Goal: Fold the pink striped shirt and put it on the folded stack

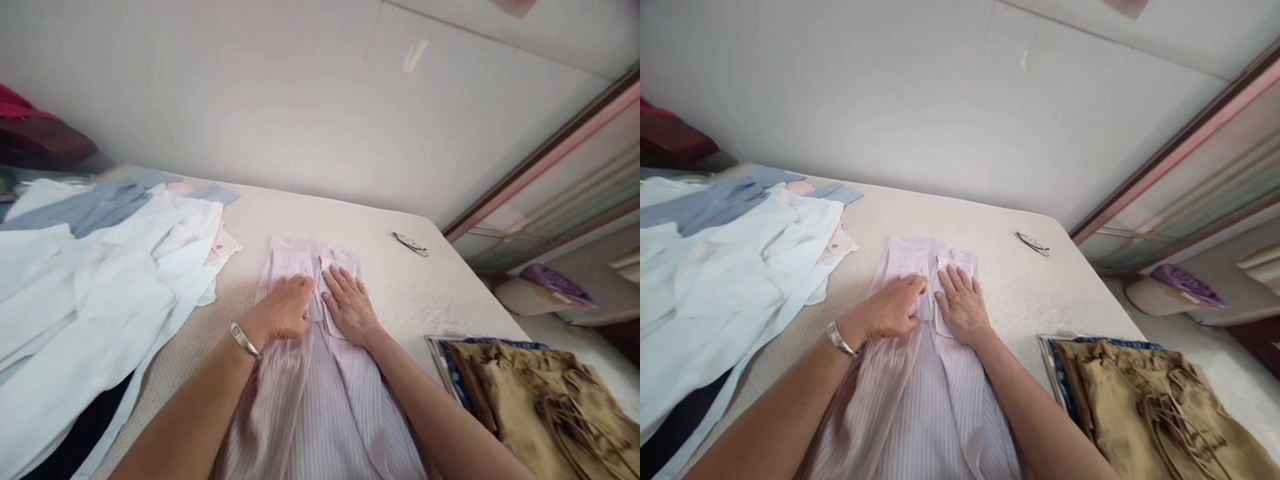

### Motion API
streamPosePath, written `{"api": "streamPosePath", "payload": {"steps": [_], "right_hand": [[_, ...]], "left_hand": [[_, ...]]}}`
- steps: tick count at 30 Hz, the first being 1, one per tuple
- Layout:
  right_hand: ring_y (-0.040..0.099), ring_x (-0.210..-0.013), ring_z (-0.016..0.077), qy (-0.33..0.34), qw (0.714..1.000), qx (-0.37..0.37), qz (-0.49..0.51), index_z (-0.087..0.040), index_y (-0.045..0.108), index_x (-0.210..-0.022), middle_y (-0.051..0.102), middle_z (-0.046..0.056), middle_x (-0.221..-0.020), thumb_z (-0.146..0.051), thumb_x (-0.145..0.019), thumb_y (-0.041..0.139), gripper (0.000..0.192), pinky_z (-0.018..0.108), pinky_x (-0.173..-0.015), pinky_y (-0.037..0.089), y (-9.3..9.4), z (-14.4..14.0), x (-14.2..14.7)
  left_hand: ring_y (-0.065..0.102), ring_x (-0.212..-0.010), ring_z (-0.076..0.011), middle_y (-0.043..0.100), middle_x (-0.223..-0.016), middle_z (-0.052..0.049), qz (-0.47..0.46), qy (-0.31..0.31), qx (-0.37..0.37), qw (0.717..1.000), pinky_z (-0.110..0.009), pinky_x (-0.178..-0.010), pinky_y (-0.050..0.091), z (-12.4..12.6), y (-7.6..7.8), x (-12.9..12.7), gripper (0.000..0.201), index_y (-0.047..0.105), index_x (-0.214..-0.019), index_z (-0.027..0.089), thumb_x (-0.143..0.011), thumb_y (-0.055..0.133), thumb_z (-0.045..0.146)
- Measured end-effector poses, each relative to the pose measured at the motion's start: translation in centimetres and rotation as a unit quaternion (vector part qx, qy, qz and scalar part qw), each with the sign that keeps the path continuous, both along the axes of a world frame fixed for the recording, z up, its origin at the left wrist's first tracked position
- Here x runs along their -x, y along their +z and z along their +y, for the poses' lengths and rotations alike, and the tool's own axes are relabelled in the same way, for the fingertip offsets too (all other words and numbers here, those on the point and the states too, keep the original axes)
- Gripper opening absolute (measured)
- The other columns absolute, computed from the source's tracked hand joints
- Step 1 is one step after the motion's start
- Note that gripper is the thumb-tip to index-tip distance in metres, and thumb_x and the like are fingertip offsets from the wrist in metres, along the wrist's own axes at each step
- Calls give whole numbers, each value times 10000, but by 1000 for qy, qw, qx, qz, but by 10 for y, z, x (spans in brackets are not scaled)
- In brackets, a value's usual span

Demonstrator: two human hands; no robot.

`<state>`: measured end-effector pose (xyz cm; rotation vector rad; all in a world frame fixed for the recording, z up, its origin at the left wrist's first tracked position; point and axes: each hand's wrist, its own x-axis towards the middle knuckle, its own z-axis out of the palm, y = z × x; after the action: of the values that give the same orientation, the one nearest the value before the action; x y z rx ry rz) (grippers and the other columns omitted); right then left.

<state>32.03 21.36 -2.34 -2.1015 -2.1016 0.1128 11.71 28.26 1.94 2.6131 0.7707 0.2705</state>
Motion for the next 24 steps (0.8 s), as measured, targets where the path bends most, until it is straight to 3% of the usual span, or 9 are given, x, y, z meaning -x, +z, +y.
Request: {"api": "streamPosePath", "payload": {"steps": [6, 10, 14, 18, 20, 24], "right_hand": [[182, -1563, 241, -8, 1000, 1, -8, -300, 293, -1616, 242, 7, -1698, -526, -1066, 234, 597, 511, -1236, 193, -1, 1, 0], [186, -1561, 243, -8, 1000, 6, -10, -285, 313, -1610, 255, 19, -1693, -528, -1063, 239, 604, 504, -1231, 201, 2, 0, 2], [180, -1561, 247, -6, 1000, 2, -14, -276, 324, -1606, 251, 22, -1695, -528, -1065, 225, 605, 499, -1226, 207, 3, 0, 2], [175, -1562, 245, -6, 1000, 5, -19, -275, 315, -1610, 241, 22, -1698, -487, -1065, 247, 589, 494, -1228, 198, 2, 0, 1], [183, -1560, 245, -8, 1000, 8, -19, -274, 317, -1609, 241, 18, -1698, -468, -1063, 262, 582, 493, -1230, 197, 3, 0, 1], [195, -1556, 244, -9, 1000, 9, -12, -259, 336, -1601, 263, 23, -1691, -475, -1064, 265, 584, 494, -1230, 208, 6, 0, 3]], "left_hand": [[560, -1247, -277, 592, -1278, -138, 22, -4, -34, 999, -443, -1048, 450, 1, 0, -4, 434, 481, -1179, 193, -784, 464, 15], [604, -1157, -258, 577, -1284, -122, -4, -6, -2, 1000, -381, -975, 506, 0, 5, -1, 502, 435, -1256, 196, -778, 569, 120], [579, -1131, -296, 572, -1262, -140, 44, 8, -32, 999, -440, -952, 512, -15, 9, -9, 454, 486, -1188, 178, -752, 609, 145], [544, -1134, -336, 575, -1217, -178, 87, 18, -90, 992, -498, -920, 507, -29, 2, -21, 287, 557, -1094, 150, -808, 570, 130], [548, -1116, -325, 588, -1169, -170, 94, 27, -108, 989, -484, -894, 509, -30, -3, -24, 213, 580, -1044, 149, -860, 493, 85], [576, -1084, -278, 616, -1114, -138, 87, 27, -102, 991, -436, -908, 502, -22, -5, -23, 281, 596, -1026, 152, -894, 392, 10]]}}
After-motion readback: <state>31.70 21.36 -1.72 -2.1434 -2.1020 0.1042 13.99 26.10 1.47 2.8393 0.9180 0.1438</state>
